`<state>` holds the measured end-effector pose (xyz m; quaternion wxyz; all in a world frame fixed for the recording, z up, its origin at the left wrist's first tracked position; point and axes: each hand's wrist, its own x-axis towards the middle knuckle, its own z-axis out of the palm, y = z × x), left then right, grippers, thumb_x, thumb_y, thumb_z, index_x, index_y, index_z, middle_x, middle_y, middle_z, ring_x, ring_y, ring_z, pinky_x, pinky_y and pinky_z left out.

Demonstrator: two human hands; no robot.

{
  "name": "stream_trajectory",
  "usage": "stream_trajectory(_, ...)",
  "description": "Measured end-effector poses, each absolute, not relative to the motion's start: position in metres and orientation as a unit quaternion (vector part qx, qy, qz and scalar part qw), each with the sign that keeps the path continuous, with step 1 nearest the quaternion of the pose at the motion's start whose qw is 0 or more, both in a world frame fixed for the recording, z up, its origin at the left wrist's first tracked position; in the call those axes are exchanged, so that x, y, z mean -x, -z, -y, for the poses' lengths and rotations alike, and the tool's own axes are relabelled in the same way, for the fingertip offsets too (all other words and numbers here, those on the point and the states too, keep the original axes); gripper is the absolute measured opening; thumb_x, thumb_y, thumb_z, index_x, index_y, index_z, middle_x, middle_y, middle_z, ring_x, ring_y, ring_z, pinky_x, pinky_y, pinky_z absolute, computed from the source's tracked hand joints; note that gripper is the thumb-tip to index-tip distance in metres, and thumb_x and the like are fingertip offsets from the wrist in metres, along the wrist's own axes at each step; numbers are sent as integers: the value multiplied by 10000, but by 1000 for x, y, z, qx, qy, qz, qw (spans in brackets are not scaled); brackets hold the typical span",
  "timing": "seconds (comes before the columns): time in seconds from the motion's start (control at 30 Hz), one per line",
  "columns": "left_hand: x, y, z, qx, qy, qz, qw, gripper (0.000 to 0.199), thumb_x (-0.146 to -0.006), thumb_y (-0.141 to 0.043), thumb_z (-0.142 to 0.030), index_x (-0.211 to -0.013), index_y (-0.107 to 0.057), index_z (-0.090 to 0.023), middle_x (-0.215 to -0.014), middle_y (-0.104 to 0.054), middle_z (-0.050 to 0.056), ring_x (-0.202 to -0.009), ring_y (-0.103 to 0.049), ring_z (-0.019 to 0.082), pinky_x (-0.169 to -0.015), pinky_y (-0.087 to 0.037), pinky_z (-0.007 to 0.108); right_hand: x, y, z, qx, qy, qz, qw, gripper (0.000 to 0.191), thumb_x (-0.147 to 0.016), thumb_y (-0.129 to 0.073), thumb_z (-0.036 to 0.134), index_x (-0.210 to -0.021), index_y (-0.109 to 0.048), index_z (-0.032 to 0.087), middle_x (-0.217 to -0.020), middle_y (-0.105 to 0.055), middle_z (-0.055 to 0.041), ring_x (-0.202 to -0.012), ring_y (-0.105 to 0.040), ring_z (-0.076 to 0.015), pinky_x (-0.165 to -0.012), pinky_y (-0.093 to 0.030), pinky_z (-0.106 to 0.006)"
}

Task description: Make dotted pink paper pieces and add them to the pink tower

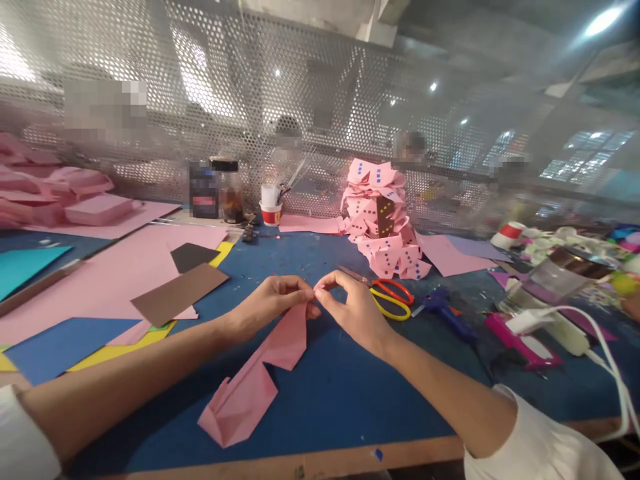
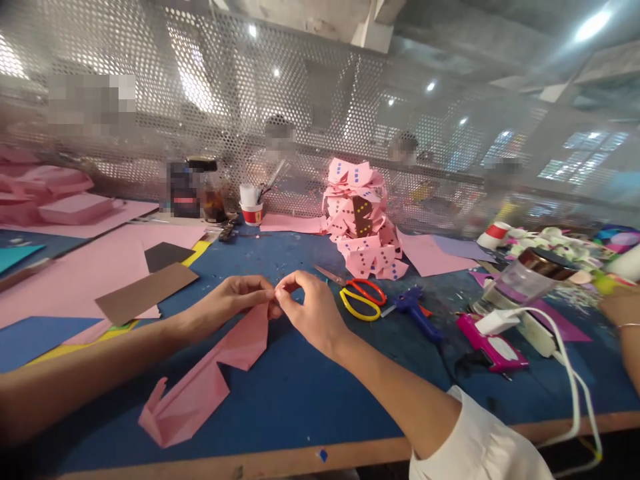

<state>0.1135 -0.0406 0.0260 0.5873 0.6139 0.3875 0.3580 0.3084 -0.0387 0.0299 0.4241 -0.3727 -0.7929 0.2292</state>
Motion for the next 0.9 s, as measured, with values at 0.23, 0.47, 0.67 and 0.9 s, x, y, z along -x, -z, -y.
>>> stream_trajectory(0.23, -116, -12, 41, -582, -364, -409, 601, 274, -873, -679, -429, -944, -683, -165, -775, -765, 44, -739, -684, 168, -746, -497, 274, -313, -24, 36, 380, -207, 807, 402, 72, -905, -599, 167, -873, -647, 211, -864, -708, -3, -859, -657, -169, -831, -486, -302)
stream_trajectory(0.47, -115, -12, 43, -590, -384, -401, 587, 235, -850, -691, -393, -855, -684, -158, -735, -729, 32, -714, -659, 164, -729, -509, 283, -311, -18, 36, 364, -147, 834, 387, 91, -895, -601, 145, -855, -615, 225, -844, -692, 6, -861, -643, -178, -869, -461, -334)
stream_trajectory(0.67, -115, -11, 44, -579, -395, -389, 598, 208, -828, -715, -349, -816, -671, -146, -700, -702, 17, -679, -635, 140, -700, -498, 267, -309, -14, 39, 346, -81, 856, 375, 91, -902, -592, 143, -882, -590, 231, -871, -682, 6, -881, -621, -179, -969, -403, -386)
stream_trajectory(0.9, -114, -8, 41, -578, -396, -378, 606, 202, -815, -716, -343, -825, -667, -148, -705, -702, 26, -676, -624, 147, -689, -489, 275, -308, -14, 42, 336, -37, 870, 359, 105, -914, -566, 142, -921, -574, 247, -900, -680, 4, -915, -620, -189, -1078, -340, -439)
